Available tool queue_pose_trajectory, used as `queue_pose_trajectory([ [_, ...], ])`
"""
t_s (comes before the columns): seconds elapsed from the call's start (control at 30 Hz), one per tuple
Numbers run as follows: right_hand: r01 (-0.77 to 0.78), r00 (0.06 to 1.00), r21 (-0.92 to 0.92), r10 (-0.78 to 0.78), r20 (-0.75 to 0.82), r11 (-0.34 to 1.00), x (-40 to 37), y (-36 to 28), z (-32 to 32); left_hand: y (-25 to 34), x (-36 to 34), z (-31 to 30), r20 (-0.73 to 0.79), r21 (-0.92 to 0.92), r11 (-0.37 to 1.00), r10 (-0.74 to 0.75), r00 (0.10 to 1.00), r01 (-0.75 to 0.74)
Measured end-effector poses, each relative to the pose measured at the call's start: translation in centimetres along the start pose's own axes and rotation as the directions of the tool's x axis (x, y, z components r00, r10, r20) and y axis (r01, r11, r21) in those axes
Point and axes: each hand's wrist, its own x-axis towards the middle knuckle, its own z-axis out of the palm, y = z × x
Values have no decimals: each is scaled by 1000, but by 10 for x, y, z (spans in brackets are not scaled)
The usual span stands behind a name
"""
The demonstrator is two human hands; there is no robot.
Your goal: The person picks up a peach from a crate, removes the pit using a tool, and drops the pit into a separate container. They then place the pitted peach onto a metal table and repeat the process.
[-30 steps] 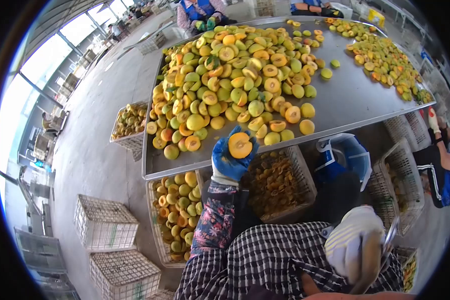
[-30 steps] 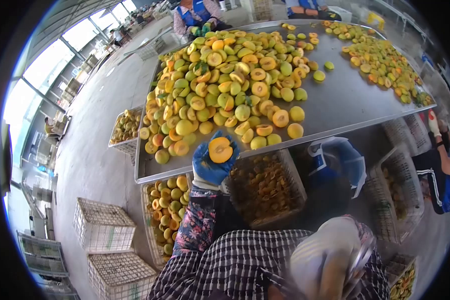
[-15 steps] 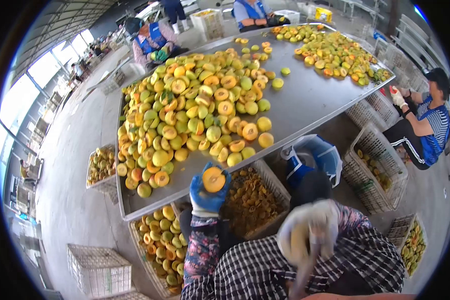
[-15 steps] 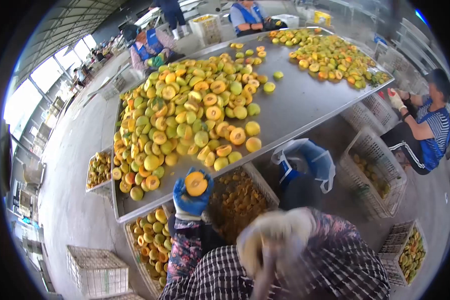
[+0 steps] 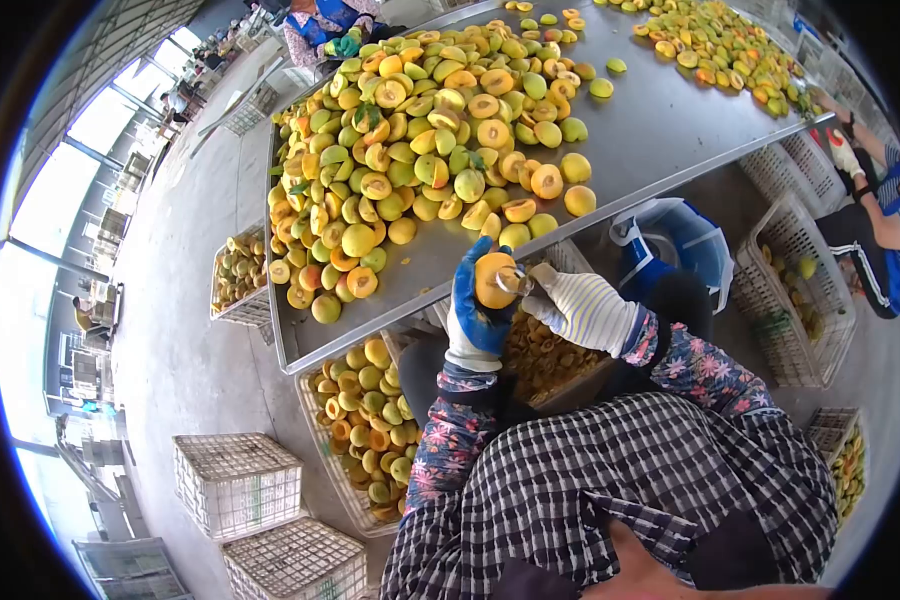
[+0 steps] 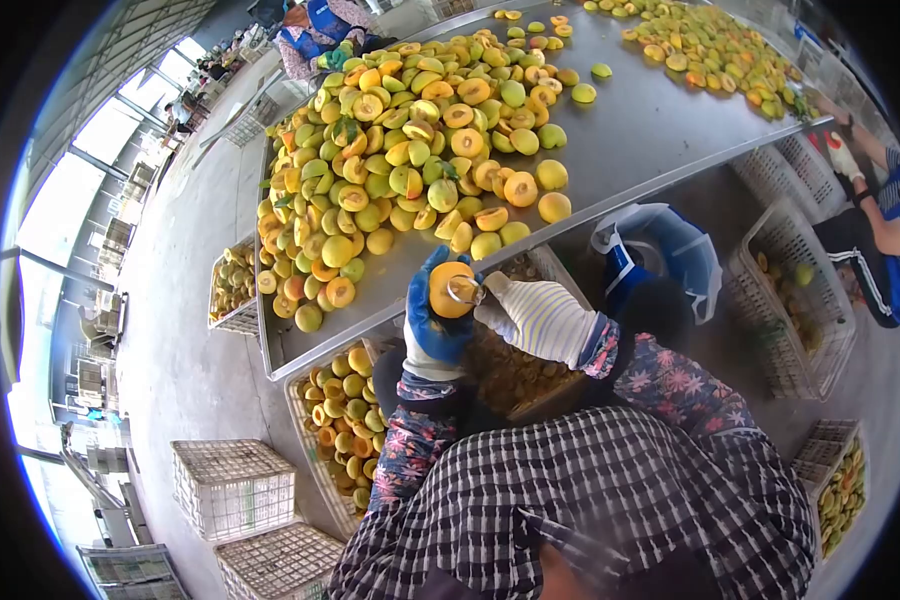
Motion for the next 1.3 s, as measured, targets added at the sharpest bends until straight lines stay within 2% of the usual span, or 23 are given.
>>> queue_pose_trajectory([
  [0.07,-60,995,-87,67,78,994,2,-2,3,-1,-2,4,-12,0,1000,17,1000,-17],
  [0.1,-88,988,-134,104,115,987,2,-2,4,0,-3,7,3,160,983,87,996,-87],
  [0.17,-84,986,-129,101,132,988,2,1,9,1,-5,12,68,454,863,216,974,-223],
  [0.33,-69,985,-86,81,153,994,-2,10,21,6,-12,18,26,673,708,264,964,-212],
  [0.43,-50,974,-124,76,214,991,-4,15,22,11,-17,18,11,691,709,179,984,-137],
  [0.53,-115,931,-137,155,330,984,-4,14,21,5,-16,15,-73,557,830,92,993,-36],
  [0.6,-146,934,-34,149,325,989,-8,15,26,2,-14,11,-51,647,758,142,988,-76],
  [0.67,-159,937,-3,152,315,987,-12,21,33,6,-11,2,109,876,434,250,962,-212],
  [0.7,-158,938,-21,157,309,987,-15,24,37,-1,-7,-7,-1,716,691,141,990,-98],
  [0.73,-158,939,-39,162,302,987,-16,23,37,-11,-3,-17,-77,485,874,1,997,37],
  [0.77,-185,919,-49,191,345,981,-16,23,36,-18,-1,-28,-109,208,962,-157,982,177],
  [0.83,-235,870,-76,245,428,969,-11,16,25,-16,0,-32,-71,237,945,-215,974,226],
  [0.9,-274,900,76,228,371,959,-12,21,33,-15,5,-32,-90,226,940,-242,966,256],
  [1.0,-293,939,341,202,279,893,-12,16,37,-10,-3,-11,-14,297,953,74,997,-66],
  [1.03,-287,950,434,195,243,854,-10,11,38,-11,-4,-5,-30,444,874,236,971,-198],
  [1.1,-342,940,605,258,225,719,-8,7,50,-18,-5,6,17,701,596,535,845,-392],
  [1.13,-361,931,682,291,220,636,-8,5,54,-19,-5,8,-8,725,582,541,841,-368],
  [1.17,-362,932,600,273,237,714,-9,7,56,-19,-6,9,-33,748,568,547,836,-342],
  [1.2,-358,931,509,259,258,783,-9,7,53,-19,-7,5,-125,664,698,456,881,-267],
  [1.23,-346,928,409,244,280,845,-9,9,50,-20,-6,1,-205,559,808,353,913,-187],
  [1.27,-364,912,351,253,323,863,-9,12,50,-25,-1,-7,-283,257,960,181,942,-107],
  [1.3,-379,892,291,265,365,878,-9,14,49,-22,0,-9,-291,157,987,70,954,-24],
])
